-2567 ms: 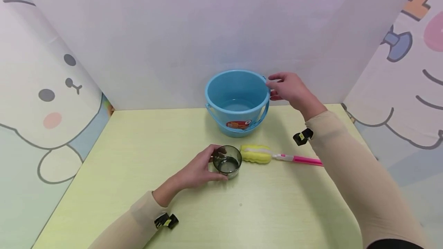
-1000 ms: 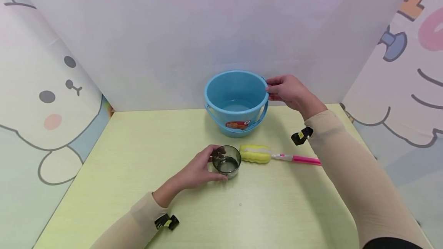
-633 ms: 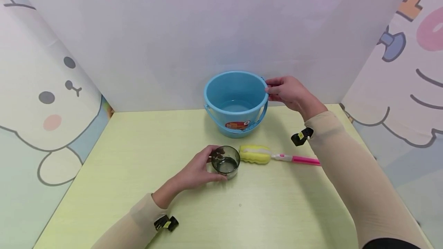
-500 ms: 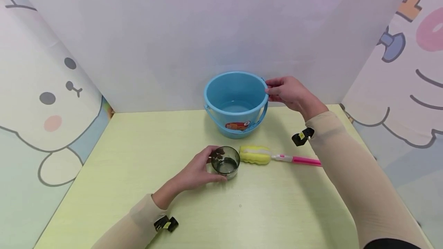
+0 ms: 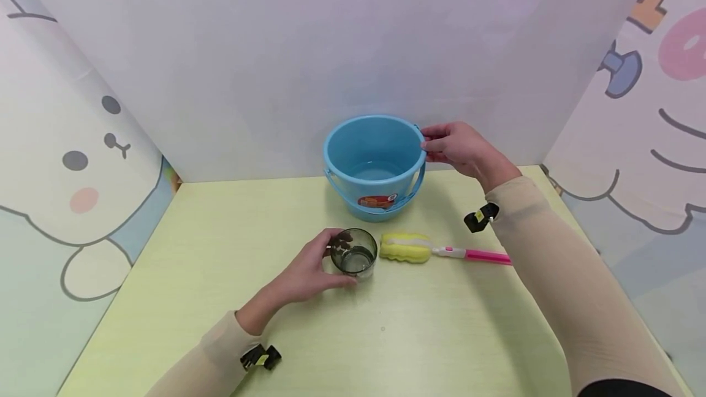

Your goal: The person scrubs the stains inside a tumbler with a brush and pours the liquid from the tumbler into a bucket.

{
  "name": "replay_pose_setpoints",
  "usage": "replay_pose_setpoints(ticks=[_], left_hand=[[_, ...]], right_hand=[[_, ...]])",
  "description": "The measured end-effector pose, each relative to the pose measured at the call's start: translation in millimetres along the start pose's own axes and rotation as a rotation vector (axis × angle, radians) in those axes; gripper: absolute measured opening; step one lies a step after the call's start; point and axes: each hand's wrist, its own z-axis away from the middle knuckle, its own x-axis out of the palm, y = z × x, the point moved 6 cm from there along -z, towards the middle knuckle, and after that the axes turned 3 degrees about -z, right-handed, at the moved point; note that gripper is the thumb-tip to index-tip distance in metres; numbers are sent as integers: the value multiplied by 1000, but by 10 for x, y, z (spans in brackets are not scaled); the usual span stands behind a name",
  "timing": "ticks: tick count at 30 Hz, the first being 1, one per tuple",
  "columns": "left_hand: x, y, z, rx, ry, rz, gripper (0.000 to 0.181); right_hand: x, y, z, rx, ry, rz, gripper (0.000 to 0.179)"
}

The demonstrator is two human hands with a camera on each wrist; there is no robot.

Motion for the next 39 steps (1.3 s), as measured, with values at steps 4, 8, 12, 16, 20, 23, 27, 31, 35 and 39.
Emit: replay_pose_setpoints(ticks=[4, 8, 12, 16, 20, 23, 27, 31, 35, 39], left_hand=[[-91, 31, 2, 9, 24, 0, 88], [-194, 50, 6, 23, 54, 0, 86], [-306, 65, 15, 37, 89, 2, 86], [-433, 86, 26, 32, 124, -5, 86], [-577, 106, 40, 20, 161, -32, 87], [-690, 130, 44, 25, 190, -50, 87], [-840, 168, 35, 39, 224, -72, 87], [-996, 201, 18, 45, 261, -93, 87], [-1146, 229, -17, 48, 288, -104, 88], [-1278, 252, -63, 54, 304, -115, 89]], right_hand=[[9, 8, -12, -2, -1, -2, 53], [24, 13, -21, -3, -4, -1, 53], [27, 13, -18, -1, -1, 6, 54], [33, 6, -7, -1, 3, 9, 53], [35, 5, -5, -3, 2, 5, 53], [30, 8, -7, -3, 2, 0, 53], [25, 6, -12, -3, 3, -6, 53], [30, 1, -17, -10, -4, -10, 54], [32, -1, -9, -9, 1, -8, 55], [35, 0, -2, -2, 8, -4, 54]])
